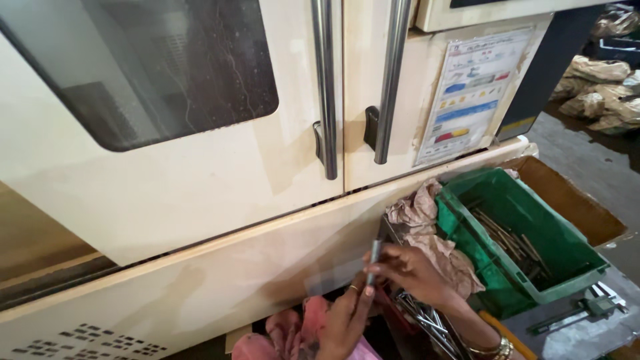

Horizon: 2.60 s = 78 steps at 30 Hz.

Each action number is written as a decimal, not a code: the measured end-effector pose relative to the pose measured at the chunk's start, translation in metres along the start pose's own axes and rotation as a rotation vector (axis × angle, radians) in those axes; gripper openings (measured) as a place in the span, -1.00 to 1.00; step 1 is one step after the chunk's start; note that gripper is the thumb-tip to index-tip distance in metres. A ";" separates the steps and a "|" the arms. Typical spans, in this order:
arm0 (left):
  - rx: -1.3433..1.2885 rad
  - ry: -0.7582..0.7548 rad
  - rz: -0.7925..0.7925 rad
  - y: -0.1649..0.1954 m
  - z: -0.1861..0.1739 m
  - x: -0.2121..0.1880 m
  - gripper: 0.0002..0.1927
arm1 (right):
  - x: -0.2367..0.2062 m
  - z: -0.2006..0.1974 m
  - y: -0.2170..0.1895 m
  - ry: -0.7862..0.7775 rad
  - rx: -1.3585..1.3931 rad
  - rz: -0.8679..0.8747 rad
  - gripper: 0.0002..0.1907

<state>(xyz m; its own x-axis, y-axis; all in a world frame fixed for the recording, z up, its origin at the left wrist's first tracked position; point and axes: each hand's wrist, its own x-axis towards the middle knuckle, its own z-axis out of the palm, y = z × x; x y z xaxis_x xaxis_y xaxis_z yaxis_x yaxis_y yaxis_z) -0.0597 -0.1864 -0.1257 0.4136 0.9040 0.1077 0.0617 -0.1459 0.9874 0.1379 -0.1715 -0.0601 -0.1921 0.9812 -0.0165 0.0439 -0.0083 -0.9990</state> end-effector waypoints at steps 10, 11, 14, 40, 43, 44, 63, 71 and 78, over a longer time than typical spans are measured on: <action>-0.221 -0.197 -0.070 0.019 0.003 -0.017 -0.65 | -0.010 -0.003 -0.007 0.136 -0.067 -0.015 -0.69; -0.205 -0.192 -0.035 0.020 0.005 -0.016 -0.64 | -0.009 -0.010 -0.001 0.105 -0.039 -0.057 -0.69; -0.231 -0.154 0.058 0.021 0.008 -0.012 -0.60 | -0.001 -0.038 0.026 0.121 -0.192 -0.089 -0.63; 0.602 0.216 0.200 0.019 -0.018 -0.015 -0.78 | 0.021 0.060 0.075 0.055 0.456 -0.138 -0.59; 0.763 0.192 0.216 0.014 -0.031 -0.023 -0.75 | 0.031 0.089 0.039 0.008 0.457 -0.098 -0.68; 0.760 0.155 0.202 0.013 -0.035 -0.024 -0.76 | 0.033 0.097 0.029 0.034 0.474 -0.093 -0.70; 0.425 0.147 0.365 0.018 -0.043 -0.046 -0.65 | 0.055 0.104 -0.025 0.247 0.546 0.004 -0.64; -0.029 -0.035 0.118 0.023 -0.036 -0.078 -0.48 | 0.111 0.004 -0.029 -0.160 0.882 -0.348 -0.62; -0.122 0.036 0.097 -0.018 -0.051 -0.050 -0.46 | 0.065 0.076 0.035 -0.206 0.880 0.108 -0.55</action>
<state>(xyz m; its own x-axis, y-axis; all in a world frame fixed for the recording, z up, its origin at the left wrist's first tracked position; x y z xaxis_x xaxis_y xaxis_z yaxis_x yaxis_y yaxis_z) -0.1276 -0.2089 -0.1428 0.3795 0.9023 0.2047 -0.0880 -0.1850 0.9788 0.0524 -0.1226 -0.0998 -0.4052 0.9136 -0.0346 -0.6764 -0.3250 -0.6610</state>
